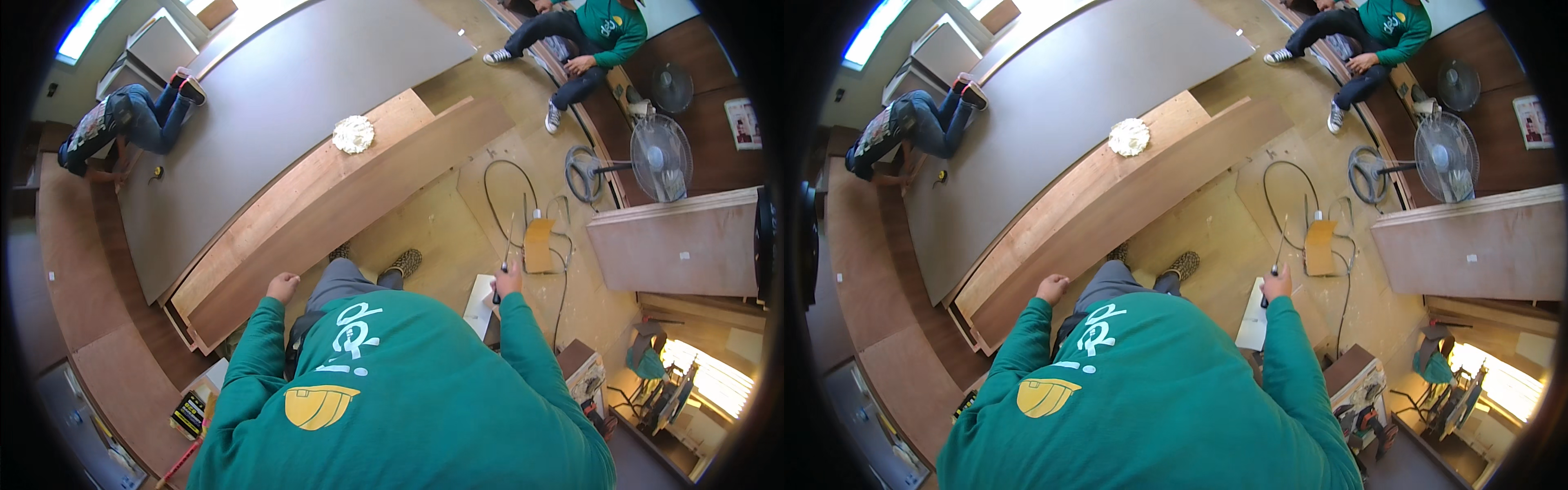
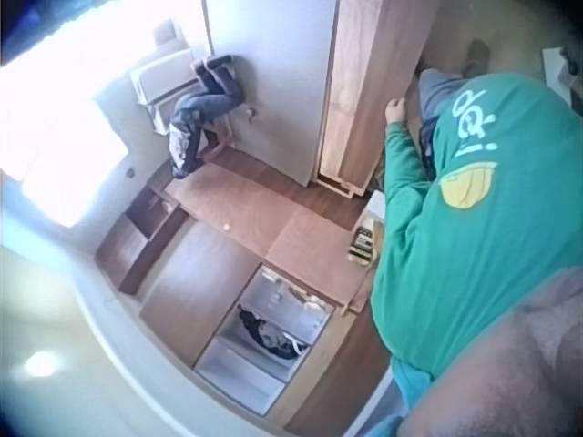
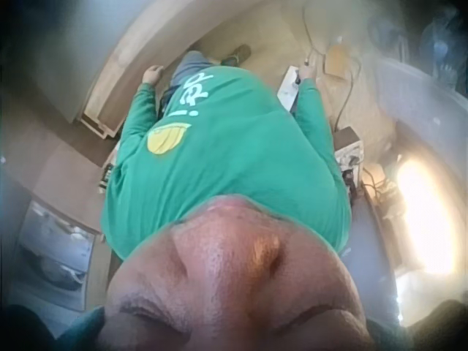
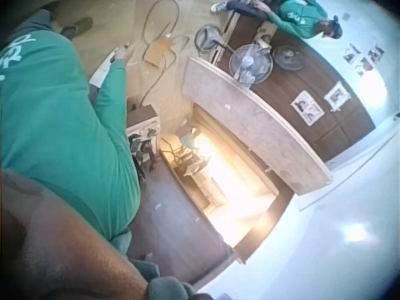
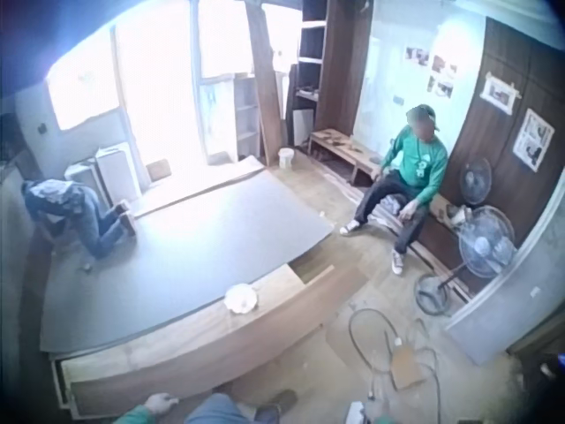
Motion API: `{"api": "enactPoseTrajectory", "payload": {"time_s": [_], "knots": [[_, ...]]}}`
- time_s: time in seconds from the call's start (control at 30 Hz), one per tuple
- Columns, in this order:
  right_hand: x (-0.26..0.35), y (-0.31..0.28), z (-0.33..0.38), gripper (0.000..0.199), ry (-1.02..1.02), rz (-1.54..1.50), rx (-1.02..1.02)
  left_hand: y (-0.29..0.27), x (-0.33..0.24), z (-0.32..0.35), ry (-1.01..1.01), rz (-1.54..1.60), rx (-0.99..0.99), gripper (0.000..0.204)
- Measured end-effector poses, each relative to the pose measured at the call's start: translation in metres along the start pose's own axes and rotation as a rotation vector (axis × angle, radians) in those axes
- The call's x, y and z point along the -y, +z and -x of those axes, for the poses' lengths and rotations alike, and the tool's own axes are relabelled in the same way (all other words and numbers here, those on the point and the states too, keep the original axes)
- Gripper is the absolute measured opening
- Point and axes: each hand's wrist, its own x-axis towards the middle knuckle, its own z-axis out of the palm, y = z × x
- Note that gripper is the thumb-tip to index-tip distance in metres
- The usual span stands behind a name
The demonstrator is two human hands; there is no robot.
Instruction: The person uses a knife to shave the edge of a long curved wood panel, moving it repeatedly along the side, and then picks up a small metal object to inspect it before returning to the wood panel.
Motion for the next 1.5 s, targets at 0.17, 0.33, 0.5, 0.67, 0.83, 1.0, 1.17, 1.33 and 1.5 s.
{"api": "enactPoseTrajectory", "payload": {"time_s": [0.17, 0.33, 0.5, 0.67, 0.83, 1.0, 1.17, 1.33, 1.5], "knots": [[0.048, 0.056, 0.027, 0.030, 0.240, -0.251, 0.168, -0.027, 0.003, -0.041, 0.068, 0.009, 0.024, 0.036], [0.050, 0.136, 0.078, 0.026, 0.307, -0.299, 0.155, -0.052, 0.037, -0.119, 0.065, -0.208, 0.085, 0.034], [0.014, 0.237, 0.088, 0.023, 0.659, -0.632, 0.198, -0.051, 0.059, -0.209, 0.133, -0.346, 0.093, 0.036], [-0.031, 0.359, 0.052, 0.031, 0.755, -0.808, 0.250, -0.025, 0.065, -0.299, 0.080, -0.261, 0.126, 0.040], [-0.091, 0.454, -0.015, 0.030, 0.792, -0.943, 0.172, 0.039, 0.015, -0.349, 0.222, -0.487, 0.089, 0.053], [-0.074, 0.534, -0.066, 0.036, 0.742, -0.834, -0.023, 0.049, 0.026, -0.406, 0.370, -0.651, -0.224, 0.056], [-0.096, 0.545, -0.104, 0.031, 0.667, -0.860, -0.085, 0.074, 0.004, -0.394, 0.344, -0.537, -0.133, 0.049], [-0.083, 0.562, -0.109, 0.026, 0.692, -0.969, -0.148, 0.055, 0.000, -0.393, 0.264, -0.550, -0.101, 0.048], [-0.077, 0.556, -0.116, 0.040, 0.663, -0.925, -0.145, 0.055, -0.005, -0.394, 0.264, -0.556, -0.132, 0.044]]}}
